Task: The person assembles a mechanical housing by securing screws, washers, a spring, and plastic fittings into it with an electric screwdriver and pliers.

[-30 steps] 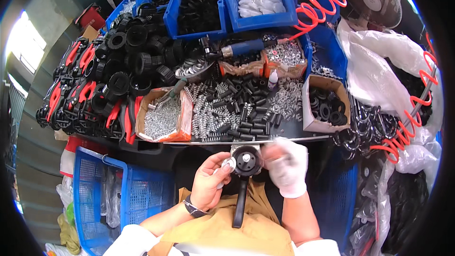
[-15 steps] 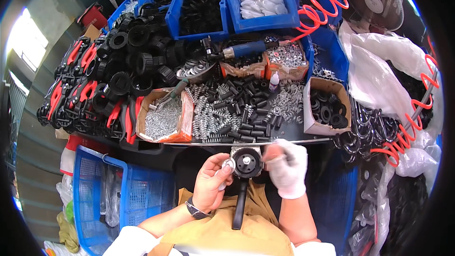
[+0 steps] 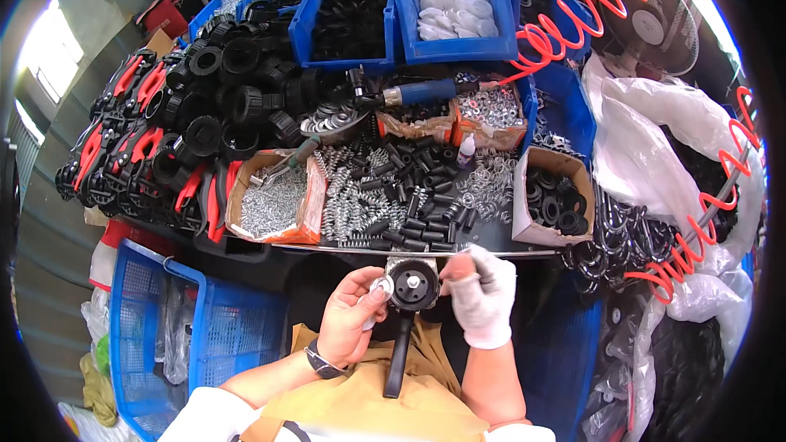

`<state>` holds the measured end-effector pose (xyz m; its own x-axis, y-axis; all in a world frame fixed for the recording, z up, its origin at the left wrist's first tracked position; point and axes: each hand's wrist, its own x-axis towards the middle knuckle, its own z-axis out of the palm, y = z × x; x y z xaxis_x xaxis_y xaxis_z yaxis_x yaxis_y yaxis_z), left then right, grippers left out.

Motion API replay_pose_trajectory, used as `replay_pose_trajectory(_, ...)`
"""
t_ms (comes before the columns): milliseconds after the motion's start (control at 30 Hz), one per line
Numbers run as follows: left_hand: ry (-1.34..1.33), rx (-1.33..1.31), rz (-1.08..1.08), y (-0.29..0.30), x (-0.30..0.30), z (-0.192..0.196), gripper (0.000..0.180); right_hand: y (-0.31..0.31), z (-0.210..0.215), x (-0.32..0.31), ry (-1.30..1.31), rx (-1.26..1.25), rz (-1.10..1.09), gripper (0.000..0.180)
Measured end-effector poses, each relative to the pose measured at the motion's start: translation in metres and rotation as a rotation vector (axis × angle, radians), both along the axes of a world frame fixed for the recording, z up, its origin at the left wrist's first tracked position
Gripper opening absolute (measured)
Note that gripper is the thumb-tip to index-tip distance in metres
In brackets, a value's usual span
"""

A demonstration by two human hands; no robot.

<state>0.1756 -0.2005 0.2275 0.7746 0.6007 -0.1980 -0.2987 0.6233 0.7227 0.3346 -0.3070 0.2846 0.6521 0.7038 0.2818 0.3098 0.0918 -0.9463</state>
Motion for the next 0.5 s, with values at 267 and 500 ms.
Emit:
replay_pose_trajectory(267,0.011,0.266,0.018,-0.001,0.009,0.019,0.033,0.004,0.009,-0.003,-0.127,0.01,-0.016,0.037)
replay_pose_trajectory(500,0.268,0.964,-0.292,0.031,0.025,0.063,0.032,0.043,0.06,0.086,-0.408,-0.013,-0.366,0.035)
